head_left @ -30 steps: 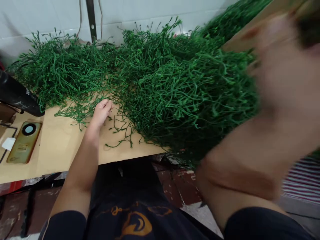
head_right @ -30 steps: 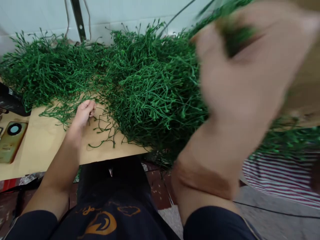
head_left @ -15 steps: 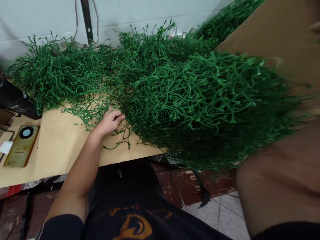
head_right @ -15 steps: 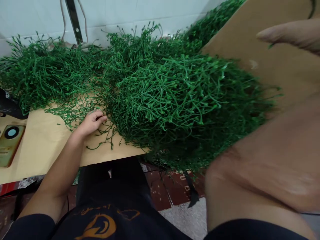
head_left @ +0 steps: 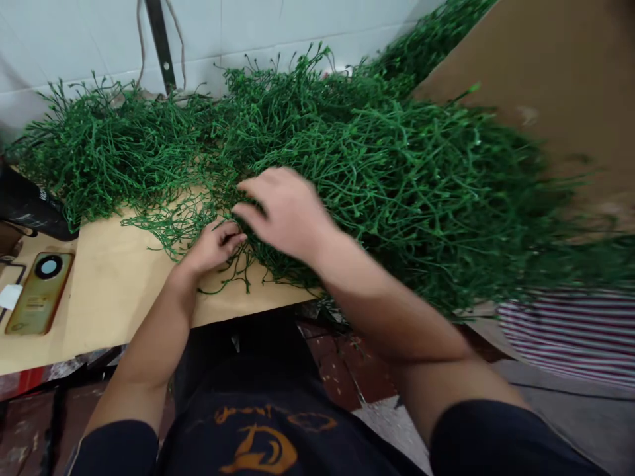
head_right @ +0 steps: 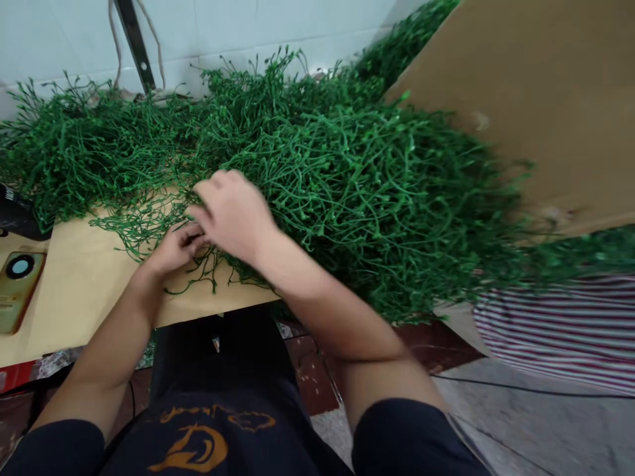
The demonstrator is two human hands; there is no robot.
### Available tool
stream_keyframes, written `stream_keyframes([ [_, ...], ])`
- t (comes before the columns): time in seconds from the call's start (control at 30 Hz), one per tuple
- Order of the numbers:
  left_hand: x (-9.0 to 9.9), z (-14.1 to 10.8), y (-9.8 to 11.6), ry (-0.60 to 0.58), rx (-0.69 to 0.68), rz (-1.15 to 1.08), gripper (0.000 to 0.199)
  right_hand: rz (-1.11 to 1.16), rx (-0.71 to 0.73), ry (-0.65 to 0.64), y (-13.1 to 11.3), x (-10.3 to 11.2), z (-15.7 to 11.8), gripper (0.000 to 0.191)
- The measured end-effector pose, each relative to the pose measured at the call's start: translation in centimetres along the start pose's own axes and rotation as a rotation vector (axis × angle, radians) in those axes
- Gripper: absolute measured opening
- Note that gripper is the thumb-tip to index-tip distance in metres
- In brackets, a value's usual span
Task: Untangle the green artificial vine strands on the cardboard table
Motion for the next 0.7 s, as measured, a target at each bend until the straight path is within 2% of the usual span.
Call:
stream_keyframes([
  [0.1, 0.3, -0.5, -1.0, 0.003, 0.082, 0.049, 0.021, -0.194, 0.02, -0.225, -0.7, -6.2, 1.0, 0.027],
  [0.17, 0.6, -0.8, -1.2, 0.008, 0.103, 0.064, 0.019, -0.211, -0.004, -0.271, -0.6, -8.4, 1.5, 0.03],
  [0.23, 0.9, -1.0, -0.9, 0.006, 0.081, 0.035, 0.012, -0.181, -0.043, -0.271, 0.0, -9.1, 1.9, 0.025],
  [0.3, 0.9, -1.2, -0.5, -0.052, 0.081, -0.032, 0.009, -0.121, -0.091, -0.256, 0.9, -8.8, 1.9, 0.02],
  [0.37, 0.7, -1.5, -0.7, -0.142, 0.164, -0.114, 0.016, -0.05, -0.153, -0.217, 1.8, -8.2, 1.5, 0.016],
  [0.4, 1.0, -1.8, -1.0, -0.147, 0.233, -0.158, 0.02, -0.015, -0.183, -0.19, 2.2, -7.9, 1.2, 0.015],
  [0.47, 2.3, -2.7, -2.2, -0.04, 0.395, -0.275, 0.03, 0.044, -0.225, -0.148, 2.6, -7.5, 0.5, 0.015],
  [0.57, 5.2, -4.7, -4.2, 0.306, 0.579, -0.554, 0.043, 0.111, -0.192, -0.159, 1.6, -7.6, -0.6, 0.014],
  [0.63, 6.4, -5.7, -5.2, 0.479, 0.626, -0.722, 0.044, 0.133, -0.117, -0.214, -0.1, -8.2, -1.2, 0.014],
  [0.7, 7.3, -6.1, -5.8, 0.578, 0.611, -0.804, 0.044, 0.13, -0.028, -0.282, -1.9, -8.9, -1.8, 0.014],
])
Point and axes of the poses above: each hand's wrist, its own z-axis towards the middle knuckle, its own x-axis out of the back of the hand, y = z × x, the point moved 7 cm from there along z, towards the middle knuckle, and after that the axes turned 6 degrees about x, right-handed, at the moved point
